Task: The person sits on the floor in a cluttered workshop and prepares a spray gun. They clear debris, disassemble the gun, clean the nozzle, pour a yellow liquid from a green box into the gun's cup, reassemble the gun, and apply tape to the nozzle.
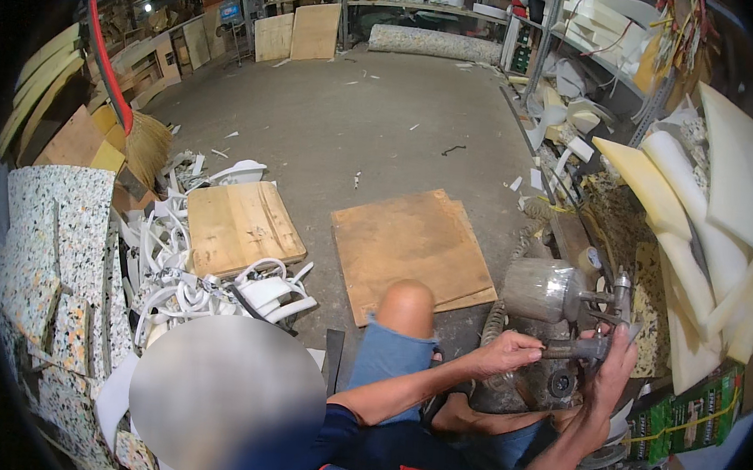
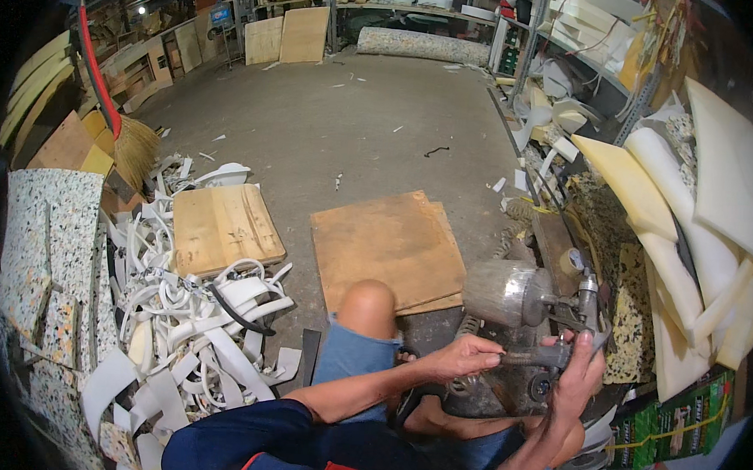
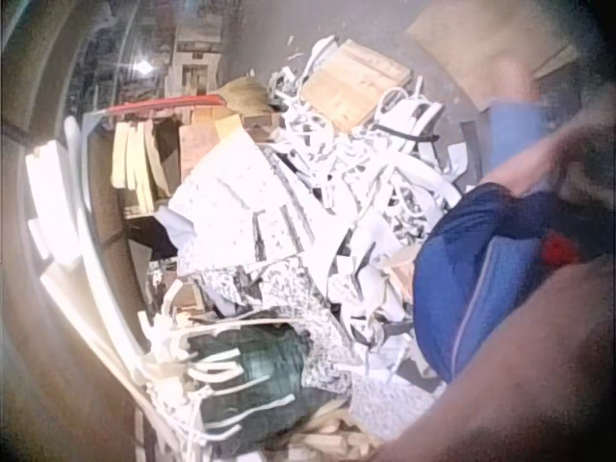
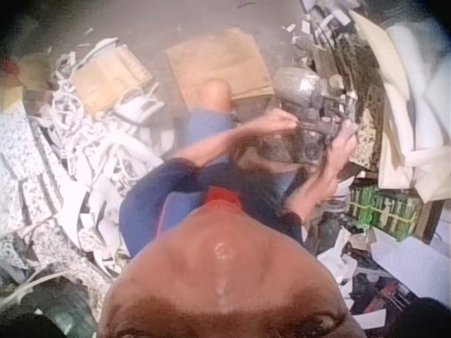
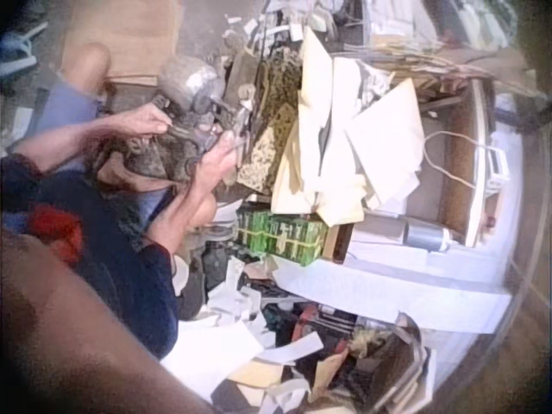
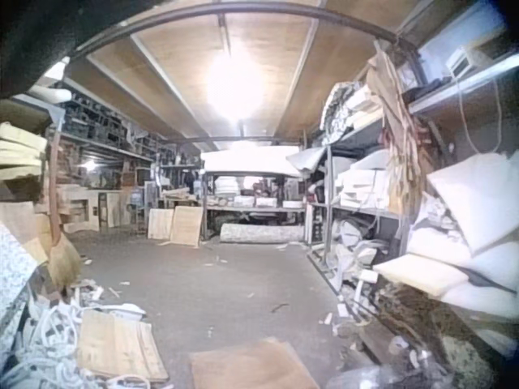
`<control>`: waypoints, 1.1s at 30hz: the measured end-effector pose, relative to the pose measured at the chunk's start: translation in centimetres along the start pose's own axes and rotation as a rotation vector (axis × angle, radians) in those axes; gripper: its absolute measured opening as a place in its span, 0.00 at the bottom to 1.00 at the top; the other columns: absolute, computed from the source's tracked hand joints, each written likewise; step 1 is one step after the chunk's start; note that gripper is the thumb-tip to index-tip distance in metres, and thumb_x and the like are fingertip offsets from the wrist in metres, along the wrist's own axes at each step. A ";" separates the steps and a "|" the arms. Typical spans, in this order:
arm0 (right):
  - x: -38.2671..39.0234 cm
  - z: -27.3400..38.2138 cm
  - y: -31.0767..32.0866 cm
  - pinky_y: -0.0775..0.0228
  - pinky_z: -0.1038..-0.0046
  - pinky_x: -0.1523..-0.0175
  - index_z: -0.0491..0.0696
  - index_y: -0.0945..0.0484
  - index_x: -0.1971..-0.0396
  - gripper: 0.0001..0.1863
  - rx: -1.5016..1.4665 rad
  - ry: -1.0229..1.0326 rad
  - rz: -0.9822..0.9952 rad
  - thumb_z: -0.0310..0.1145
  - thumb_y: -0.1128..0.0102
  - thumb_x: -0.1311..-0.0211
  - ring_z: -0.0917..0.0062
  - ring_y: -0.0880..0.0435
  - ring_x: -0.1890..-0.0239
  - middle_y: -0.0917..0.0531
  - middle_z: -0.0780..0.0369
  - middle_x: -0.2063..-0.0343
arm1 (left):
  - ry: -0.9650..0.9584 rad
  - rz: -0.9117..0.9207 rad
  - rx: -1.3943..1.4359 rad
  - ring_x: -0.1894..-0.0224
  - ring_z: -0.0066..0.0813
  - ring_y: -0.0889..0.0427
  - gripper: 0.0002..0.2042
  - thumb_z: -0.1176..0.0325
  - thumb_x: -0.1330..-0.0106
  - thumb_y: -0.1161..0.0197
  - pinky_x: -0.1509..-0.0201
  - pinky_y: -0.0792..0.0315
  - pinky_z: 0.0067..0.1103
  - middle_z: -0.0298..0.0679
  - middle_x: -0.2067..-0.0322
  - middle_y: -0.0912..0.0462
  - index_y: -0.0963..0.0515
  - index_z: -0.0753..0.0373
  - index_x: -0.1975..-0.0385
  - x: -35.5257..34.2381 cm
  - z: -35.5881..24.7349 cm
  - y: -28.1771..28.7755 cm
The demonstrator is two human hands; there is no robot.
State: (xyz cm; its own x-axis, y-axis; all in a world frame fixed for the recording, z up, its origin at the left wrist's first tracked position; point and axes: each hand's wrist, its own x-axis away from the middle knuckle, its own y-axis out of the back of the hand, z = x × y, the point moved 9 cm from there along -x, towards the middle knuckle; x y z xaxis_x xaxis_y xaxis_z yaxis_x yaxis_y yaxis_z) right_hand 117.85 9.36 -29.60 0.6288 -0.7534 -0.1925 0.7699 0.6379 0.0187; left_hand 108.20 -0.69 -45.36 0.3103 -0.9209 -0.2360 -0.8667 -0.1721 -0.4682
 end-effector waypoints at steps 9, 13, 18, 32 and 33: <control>-1.4 4.6 0.2 0.25 0.67 0.65 0.45 0.18 0.64 0.14 0.546 0.410 -0.111 0.40 0.46 0.30 0.63 0.15 0.72 0.15 0.52 0.71 | 0.289 -0.062 0.295 0.84 0.17 0.39 0.18 0.50 0.34 0.38 0.80 0.43 0.20 0.26 0.83 0.33 0.20 0.60 0.61 -4.1 2.6 0.0; -1.7 4.6 1.2 0.33 0.66 0.68 0.41 0.21 0.73 0.21 0.586 0.290 -0.312 0.43 0.50 0.28 0.70 0.22 0.77 0.19 0.58 0.81 | 0.269 0.066 0.313 0.85 0.13 0.43 0.27 0.45 0.29 0.42 0.80 0.45 0.16 0.26 0.84 0.35 0.23 0.69 0.52 -5.5 2.1 -1.3; -2.3 3.1 3.2 0.33 0.66 0.69 0.40 0.20 0.75 0.23 0.534 0.222 -0.434 0.43 0.49 0.28 0.65 0.21 0.78 0.20 0.54 0.83 | 0.231 0.104 0.324 0.84 0.12 0.42 0.28 0.45 0.27 0.46 0.79 0.42 0.16 0.27 0.83 0.37 0.25 0.70 0.50 -6.8 2.4 -2.0; -2.5 -0.1 4.1 0.30 0.69 0.70 0.45 0.17 0.62 0.07 1.289 0.874 -0.490 0.30 0.38 0.36 0.68 0.23 0.74 0.23 0.61 0.76 | 0.247 -0.090 -0.093 0.79 0.17 0.32 0.19 0.55 0.25 0.46 0.77 0.38 0.19 0.37 0.71 0.19 0.22 0.68 0.59 -8.2 7.2 0.6; -3.4 0.0 5.0 0.30 0.70 0.70 0.45 0.17 0.63 0.07 1.159 0.849 -0.411 0.31 0.38 0.36 0.68 0.23 0.74 0.23 0.61 0.77 | 0.135 -0.038 -0.346 0.78 0.19 0.30 0.19 0.54 0.26 0.45 0.75 0.35 0.21 0.38 0.72 0.19 0.21 0.67 0.59 -9.4 6.6 1.1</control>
State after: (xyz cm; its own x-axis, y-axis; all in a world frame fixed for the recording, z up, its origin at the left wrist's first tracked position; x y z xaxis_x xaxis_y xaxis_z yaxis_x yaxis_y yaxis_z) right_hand 119.57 15.17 -28.79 0.4166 -0.2696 -0.8682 0.7850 -0.3751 0.4931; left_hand 106.87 10.06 -49.26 0.3104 -0.9455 -0.0983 -0.9435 -0.2937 -0.1536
